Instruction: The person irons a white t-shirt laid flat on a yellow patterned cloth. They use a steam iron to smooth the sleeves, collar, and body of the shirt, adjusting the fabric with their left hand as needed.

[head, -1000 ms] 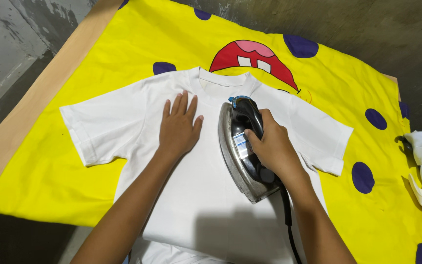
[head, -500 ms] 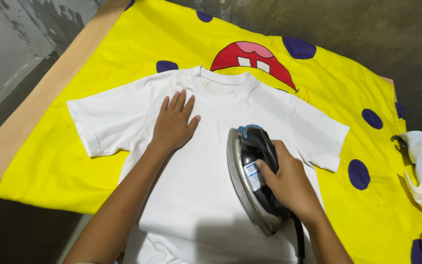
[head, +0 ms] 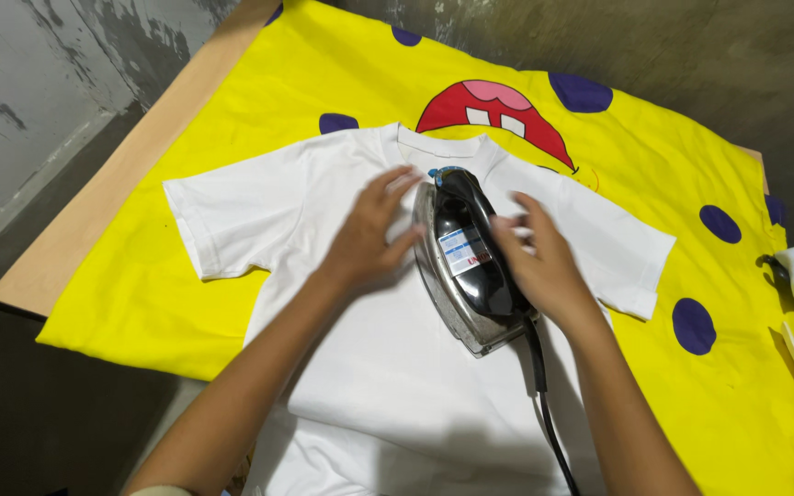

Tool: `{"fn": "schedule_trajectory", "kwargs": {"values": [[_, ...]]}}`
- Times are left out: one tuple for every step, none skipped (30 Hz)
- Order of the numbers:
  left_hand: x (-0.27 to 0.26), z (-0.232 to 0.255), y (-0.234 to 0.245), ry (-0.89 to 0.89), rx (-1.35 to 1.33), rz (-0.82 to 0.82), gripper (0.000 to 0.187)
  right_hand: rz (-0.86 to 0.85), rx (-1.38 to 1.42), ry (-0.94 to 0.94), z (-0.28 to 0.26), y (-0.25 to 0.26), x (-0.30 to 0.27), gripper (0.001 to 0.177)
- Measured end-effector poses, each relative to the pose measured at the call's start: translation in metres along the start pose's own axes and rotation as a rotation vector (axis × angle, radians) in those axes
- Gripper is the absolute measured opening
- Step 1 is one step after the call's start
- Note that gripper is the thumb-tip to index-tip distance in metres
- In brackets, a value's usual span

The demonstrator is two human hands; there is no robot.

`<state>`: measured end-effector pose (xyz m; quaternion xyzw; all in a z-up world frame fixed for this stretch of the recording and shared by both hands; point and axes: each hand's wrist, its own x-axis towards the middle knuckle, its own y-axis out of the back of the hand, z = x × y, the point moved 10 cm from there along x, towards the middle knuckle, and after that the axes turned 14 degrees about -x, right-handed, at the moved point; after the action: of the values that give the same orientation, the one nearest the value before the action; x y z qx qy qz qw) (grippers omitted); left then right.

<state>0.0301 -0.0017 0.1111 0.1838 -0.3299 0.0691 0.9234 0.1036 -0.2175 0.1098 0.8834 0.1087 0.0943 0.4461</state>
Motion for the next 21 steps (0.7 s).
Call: {"fn": "schedule_trajectory", "kwargs": {"values": [[0.007, 0.019, -0.011, -0.117, -0.048, -0.062, 0.056, 0.100, 0.052, -0.037, 0.028, 0.013, -0.015, 0.055], [0.012, 0.037, -0.023, -0.229, -0.094, -0.127, 0.055, 0.239, 0.008, 0.127, 0.038, 0.032, -0.039, 0.043], [0.017, 0.046, -0.036, -0.255, -0.110, -0.164, 0.051, 0.188, 0.050, -0.019, 0.080, 0.032, -0.063, 0.038], [0.024, 0.054, -0.052, -0.287, -0.128, -0.197, 0.046, 0.021, -0.156, -0.392, 0.142, 0.025, -0.095, 0.039], [0.034, 0.057, -0.066, -0.291, -0.111, -0.223, 0.035, -0.088, -0.054, -0.442, 0.170, 0.009, -0.122, 0.041], [0.044, 0.059, -0.081, -0.292, -0.101, -0.253, 0.027, -0.219, 0.011, -0.405, 0.186, -0.011, -0.152, 0.038], [0.053, 0.059, -0.094, -0.294, -0.091, -0.282, 0.025, -0.351, 0.075, -0.368, 0.200, -0.031, -0.176, 0.036], [0.060, 0.056, -0.104, -0.278, 0.008, -0.301, 0.029, -0.426, 0.114, -0.397, 0.215, -0.049, -0.200, 0.028], [0.065, 0.051, -0.114, -0.261, 0.106, -0.320, 0.039, -0.501, 0.152, -0.428, 0.228, -0.066, -0.224, 0.024], [0.068, 0.046, -0.120, -0.242, 0.209, -0.339, 0.051, -0.439, 0.164, -0.489, 0.246, -0.066, -0.235, 0.023], [0.067, 0.051, -0.120, -0.279, 0.195, -0.291, 0.050, -0.375, 0.175, -0.550, 0.265, -0.064, -0.243, 0.021], [0.064, 0.057, -0.120, -0.316, 0.180, -0.244, 0.050, -0.310, 0.187, -0.611, 0.283, -0.062, -0.252, 0.020], [0.060, 0.062, -0.118, -0.353, 0.165, -0.198, 0.049, -0.315, 0.264, -0.635, 0.297, -0.067, -0.260, 0.020], [0.057, 0.062, -0.121, -0.339, 0.164, -0.208, 0.048, -0.317, 0.342, -0.658, 0.312, -0.070, -0.267, 0.021], [0.054, 0.063, -0.123, -0.326, 0.163, -0.217, 0.046, -0.320, 0.420, -0.679, 0.326, -0.076, -0.273, 0.021], [0.052, 0.063, -0.125, -0.311, 0.162, -0.224, 0.044, -0.321, 0.384, -0.702, 0.342, -0.080, -0.277, 0.021], [0.048, 0.067, -0.125, -0.317, 0.150, -0.210, 0.042, -0.322, 0.348, -0.724, 0.357, -0.085, -0.280, 0.021], [0.043, 0.070, -0.124, -0.322, 0.140, -0.195, 0.040, -0.324, 0.311, -0.745, 0.368, -0.088, -0.283, 0.020], [0.041, 0.072, -0.123, -0.326, 0.129, -0.181, 0.038, -0.376, 0.332, -0.704, 0.375, -0.089, -0.282, 0.020], [0.041, 0.071, -0.122, -0.315, 0.134, -0.183, 0.038, -0.424, 0.354, -0.664, 0.381, -0.086, -0.279, 0.020], [0.042, 0.069, -0.122, -0.303, 0.138, -0.185, 0.037, -0.472, 0.375, -0.624, 0.382, -0.085, -0.276, 0.020]]}}
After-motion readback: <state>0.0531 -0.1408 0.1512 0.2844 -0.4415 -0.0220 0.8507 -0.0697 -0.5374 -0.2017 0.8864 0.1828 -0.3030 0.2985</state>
